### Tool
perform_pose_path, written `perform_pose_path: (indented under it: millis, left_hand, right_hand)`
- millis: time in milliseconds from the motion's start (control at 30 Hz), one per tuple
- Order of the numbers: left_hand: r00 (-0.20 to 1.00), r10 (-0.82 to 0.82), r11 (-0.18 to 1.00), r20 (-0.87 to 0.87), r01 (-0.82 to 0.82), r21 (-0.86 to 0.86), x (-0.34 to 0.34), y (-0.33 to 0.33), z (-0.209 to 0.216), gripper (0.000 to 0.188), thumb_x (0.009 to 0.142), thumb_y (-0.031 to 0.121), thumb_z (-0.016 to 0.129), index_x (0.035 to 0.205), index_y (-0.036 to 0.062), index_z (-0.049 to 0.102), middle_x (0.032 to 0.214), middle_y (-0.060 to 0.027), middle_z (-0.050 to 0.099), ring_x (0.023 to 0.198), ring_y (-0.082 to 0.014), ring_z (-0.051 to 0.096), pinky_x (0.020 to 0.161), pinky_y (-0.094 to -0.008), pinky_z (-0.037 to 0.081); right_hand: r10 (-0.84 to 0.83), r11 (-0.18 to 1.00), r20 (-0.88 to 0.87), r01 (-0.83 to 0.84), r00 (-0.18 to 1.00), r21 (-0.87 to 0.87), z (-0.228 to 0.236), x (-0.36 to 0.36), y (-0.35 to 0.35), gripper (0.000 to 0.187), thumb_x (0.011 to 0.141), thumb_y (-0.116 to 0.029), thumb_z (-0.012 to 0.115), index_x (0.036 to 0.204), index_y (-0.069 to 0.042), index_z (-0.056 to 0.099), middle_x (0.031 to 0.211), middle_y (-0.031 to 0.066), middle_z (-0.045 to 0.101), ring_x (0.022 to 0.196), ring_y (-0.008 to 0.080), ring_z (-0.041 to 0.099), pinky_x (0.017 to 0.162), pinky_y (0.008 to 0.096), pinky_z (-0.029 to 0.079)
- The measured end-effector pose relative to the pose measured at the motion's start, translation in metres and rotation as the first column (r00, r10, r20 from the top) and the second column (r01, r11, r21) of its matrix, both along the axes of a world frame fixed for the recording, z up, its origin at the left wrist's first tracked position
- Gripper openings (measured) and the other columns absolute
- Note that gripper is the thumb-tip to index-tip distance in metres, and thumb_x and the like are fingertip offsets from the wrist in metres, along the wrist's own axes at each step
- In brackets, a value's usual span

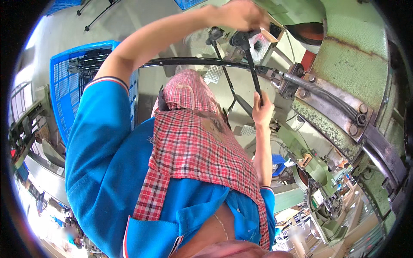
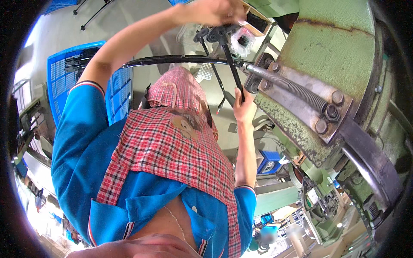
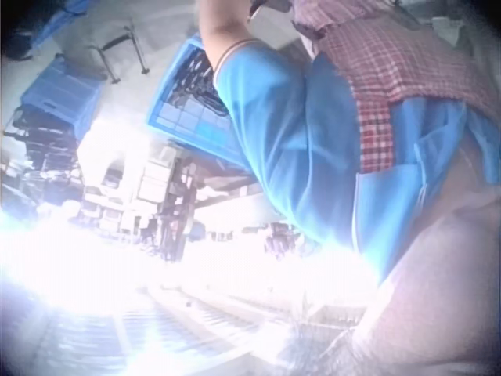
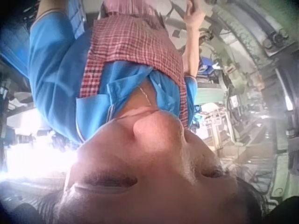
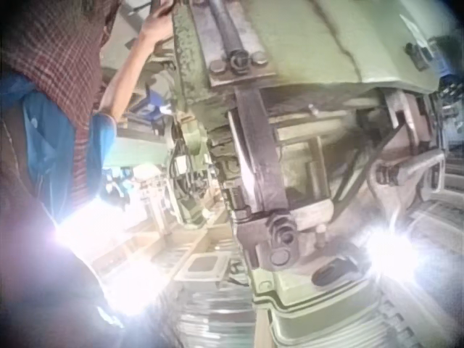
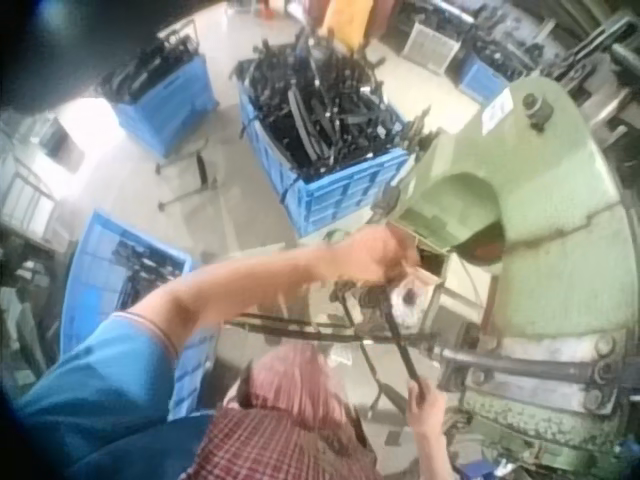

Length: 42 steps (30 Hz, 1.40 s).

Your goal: The person repeatedly picks black metal bicycle parts from a blue crate, places them into a green machine, and secures them with a clamp. They then remove the parts and place them on a nearby table. This process is repeated multiple times.

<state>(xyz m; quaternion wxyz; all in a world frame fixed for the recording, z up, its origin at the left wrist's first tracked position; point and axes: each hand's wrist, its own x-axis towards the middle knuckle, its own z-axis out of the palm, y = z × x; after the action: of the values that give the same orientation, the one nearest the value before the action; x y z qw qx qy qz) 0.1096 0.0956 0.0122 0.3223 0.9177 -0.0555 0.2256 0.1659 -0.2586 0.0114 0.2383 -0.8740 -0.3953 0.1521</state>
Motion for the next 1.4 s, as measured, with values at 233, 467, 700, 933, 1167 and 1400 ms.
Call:
perform_pose_path:
  millis: [233,467,700,933,1167,1400]
  left_hand:
    - [0.876,0.301,0.93,-0.376,-0.182,0.32,0.103,0.054,-0.125,0.017,0.082,0.023,0.061,0.089,0.0137,0.073,0.09,-0.0137,0.07,0.083,-0.0335,0.067,0.071,-0.0416,0.054]
    - [0.856,0.334,0.941,-0.395,-0.281,0.189,0.12,0.034,-0.116,0.024,0.085,0.023,0.054,0.088,0.01,0.074,0.09,-0.0163,0.071,0.086,-0.0337,0.068,0.076,-0.0411,0.053]
    - [0.948,0.225,0.628,-0.227,-0.319,-0.71,0.05,0.046,-0.06,0.032,0.087,0.035,0.063,0.103,0.0075,0.067,0.106,-0.0225,0.068,0.092,-0.0346,0.067,0.074,-0.0454,0.054]
    - [0.959,0.105,0.851,-0.263,-0.224,-0.476,-0.073,-0.081,0.009,0.022,0.086,0.02,0.071,0.101,0.004,0.07,0.083,-0.0069,0.07,0.072,-0.0107,0.065,0.069,-0.0264,0.052]
    - [0.966,0.069,0.727,-0.247,-0.219,-0.651,-0.069,-0.121,-0.014,0.02,0.087,0.016,0.07,0.103,0.0027,0.07,0.085,-0.0069,0.071,0.073,-0.0125,0.066,0.071,-0.0271,0.053]
    - [0.995,0.079,0.996,0.052,-0.077,-0.044,-0.039,-0.121,-0.014,0.019,0.09,0.021,0.066,0.096,0.0032,0.07,0.084,-0.009,0.066,0.072,-0.023,0.065,0.06,-0.0342,0.052]
  right_hand:
    - [0.112,0.987,0.112,-0.123,0.987,0.102,-0.012,0.005,0.001,0.024,0.094,-0.022,0.064,0.104,0.0,0.066,0.058,0.0086,0.048,0.049,0.0112,0.04,0.048,0.0275,0.036]
    - [0.033,0.999,-0.011,-0.033,0.999,-0.005,-0.009,0.005,0.0,0.028,0.093,-0.028,0.064,0.1,-0.001,0.065,0.06,0.0123,0.051,0.053,0.0206,0.047,0.052,0.0327,0.04]
    - [0.042,0.998,-0.037,-0.043,0.998,-0.043,0.005,-0.001,0.015,0.036,0.095,-0.034,0.058,0.126,-0.018,0.061,0.072,0.0187,0.063,0.071,0.0389,0.063,0.063,0.046,0.048]
    - [-0.018,0.999,-0.059,0.016,0.998,-0.038,0.002,0.004,0.008,0.033,0.094,-0.036,0.057,0.119,-0.016,0.063,0.087,0.0189,0.067,0.087,0.0405,0.064,0.073,0.0472,0.05]
    - [0.042,0.999,-0.097,-0.045,0.994,-0.03,0.003,0.011,0.007,0.036,0.095,-0.034,0.058,0.125,-0.014,0.062,0.069,0.0177,0.055,0.06,0.0282,0.05,0.063,0.0383,0.045]
    - [0.071,0.994,-0.144,-0.082,0.987,-0.07,0.003,0.021,0.011,0.037,0.095,-0.039,0.056,0.126,-0.02,0.061,0.075,0.0172,0.061,0.074,0.0345,0.059,0.069,0.0424,0.048]
